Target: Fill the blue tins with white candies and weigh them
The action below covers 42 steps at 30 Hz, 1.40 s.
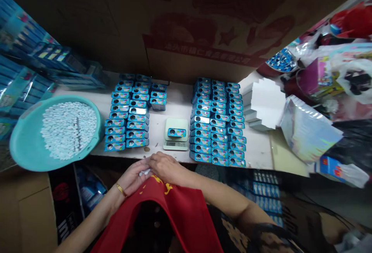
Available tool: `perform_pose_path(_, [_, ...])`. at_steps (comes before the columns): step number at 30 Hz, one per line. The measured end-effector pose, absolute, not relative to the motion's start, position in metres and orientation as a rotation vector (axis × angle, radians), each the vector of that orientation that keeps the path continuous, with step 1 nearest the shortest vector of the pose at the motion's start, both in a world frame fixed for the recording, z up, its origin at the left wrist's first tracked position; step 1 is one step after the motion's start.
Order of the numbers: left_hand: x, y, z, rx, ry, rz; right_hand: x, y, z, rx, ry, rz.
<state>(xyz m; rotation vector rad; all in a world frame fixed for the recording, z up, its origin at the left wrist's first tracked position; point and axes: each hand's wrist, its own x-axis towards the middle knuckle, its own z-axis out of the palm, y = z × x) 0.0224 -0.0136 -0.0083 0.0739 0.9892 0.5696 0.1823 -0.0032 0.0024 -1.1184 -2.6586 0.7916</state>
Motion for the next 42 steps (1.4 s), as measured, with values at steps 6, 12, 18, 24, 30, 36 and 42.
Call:
perform_pose_path(6, [0.021, -0.016, -0.007, 0.084, 0.965, 0.569, 0.181, -0.004, 0.001, -1.055, -2.683, 0.78])
perform_pose_path(12, [0.021, -0.017, -0.009, 0.082, 0.967, 0.552, 0.183, -0.006, 0.004, -1.133, -2.669, 0.782])
perform_pose_path(18, [0.019, -0.019, -0.014, 0.076, 0.993, 0.54, 0.179, -0.009, 0.004, -1.168, -2.598, 0.884])
perform_pose_path(24, [0.016, -0.016, -0.012, -0.037, 1.066, 0.626, 0.213, 0.0, -0.001, -1.26, -2.144, 0.742])
perform_pose_path(30, [0.019, 0.002, -0.013, -0.146, 1.096, 0.694, 0.276, 0.039, -0.051, -1.733, -1.821, 0.722])
perform_pose_path(36, [0.041, 0.039, -0.033, -0.167, 1.053, 0.778, 0.251, 0.045, -0.03, -1.606, -2.103, 0.703])
perform_pose_path(42, [0.064, 0.06, -0.039, -0.21, 1.036, 0.866, 0.224, 0.04, 0.033, -1.448, -2.666, 0.34])
